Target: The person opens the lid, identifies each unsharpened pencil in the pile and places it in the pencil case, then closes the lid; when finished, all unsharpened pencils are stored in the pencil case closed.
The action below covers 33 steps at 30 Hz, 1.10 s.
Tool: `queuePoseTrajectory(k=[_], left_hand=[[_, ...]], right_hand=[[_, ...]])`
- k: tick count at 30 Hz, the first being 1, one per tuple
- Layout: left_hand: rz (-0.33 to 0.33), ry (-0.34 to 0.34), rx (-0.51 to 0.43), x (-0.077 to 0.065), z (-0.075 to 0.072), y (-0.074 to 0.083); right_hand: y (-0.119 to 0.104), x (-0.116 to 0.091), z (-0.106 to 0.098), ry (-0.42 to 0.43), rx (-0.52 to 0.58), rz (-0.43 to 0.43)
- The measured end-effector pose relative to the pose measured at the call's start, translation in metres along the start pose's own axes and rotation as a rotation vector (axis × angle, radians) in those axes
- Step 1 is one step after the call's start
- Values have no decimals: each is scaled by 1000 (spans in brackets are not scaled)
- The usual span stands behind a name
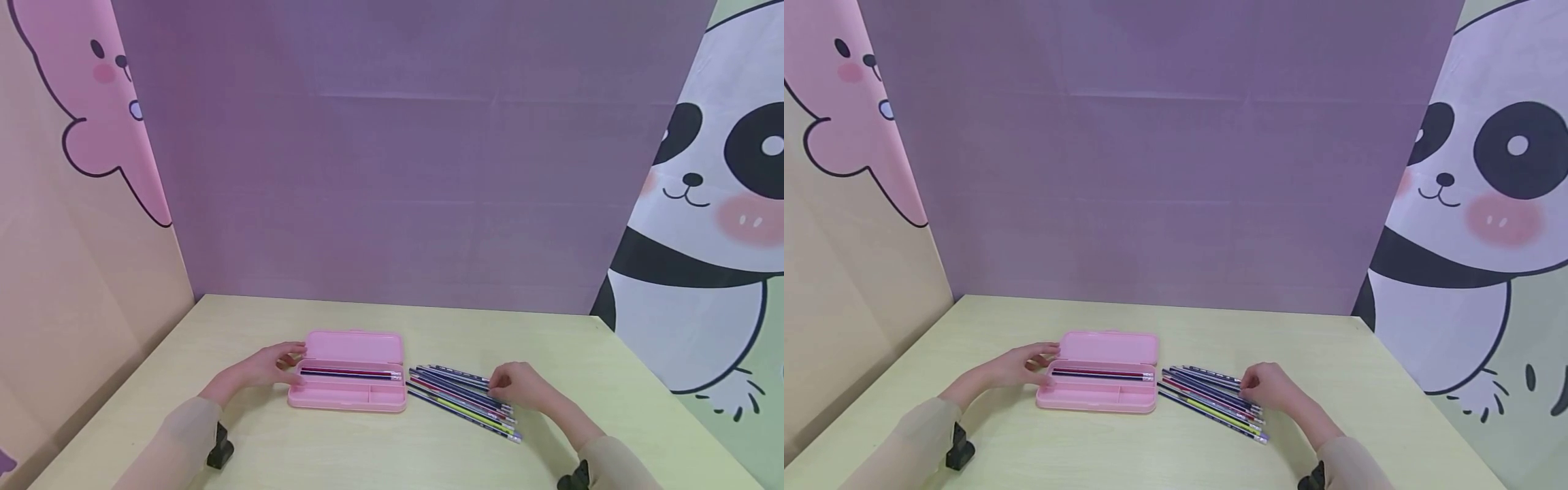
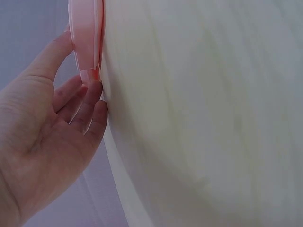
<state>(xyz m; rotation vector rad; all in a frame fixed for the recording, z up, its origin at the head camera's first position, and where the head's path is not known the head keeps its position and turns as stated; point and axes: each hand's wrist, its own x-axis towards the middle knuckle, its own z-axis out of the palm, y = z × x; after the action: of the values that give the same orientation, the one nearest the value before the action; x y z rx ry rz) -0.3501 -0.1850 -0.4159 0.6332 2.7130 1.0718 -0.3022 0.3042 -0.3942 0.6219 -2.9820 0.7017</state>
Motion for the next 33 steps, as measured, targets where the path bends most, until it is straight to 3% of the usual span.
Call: queuePoseTrajectory(k=[15, 25, 33], left_hand=[[-2, -2, -10, 0, 0, 2], [15, -4, -11, 1, 0, -2], [-2, 3, -4, 1, 1, -2]], right_hand=[[3, -5, -3, 108, 18, -63], [1, -4, -1, 204, 50, -33], [-5, 2, 0, 211, 69, -65]])
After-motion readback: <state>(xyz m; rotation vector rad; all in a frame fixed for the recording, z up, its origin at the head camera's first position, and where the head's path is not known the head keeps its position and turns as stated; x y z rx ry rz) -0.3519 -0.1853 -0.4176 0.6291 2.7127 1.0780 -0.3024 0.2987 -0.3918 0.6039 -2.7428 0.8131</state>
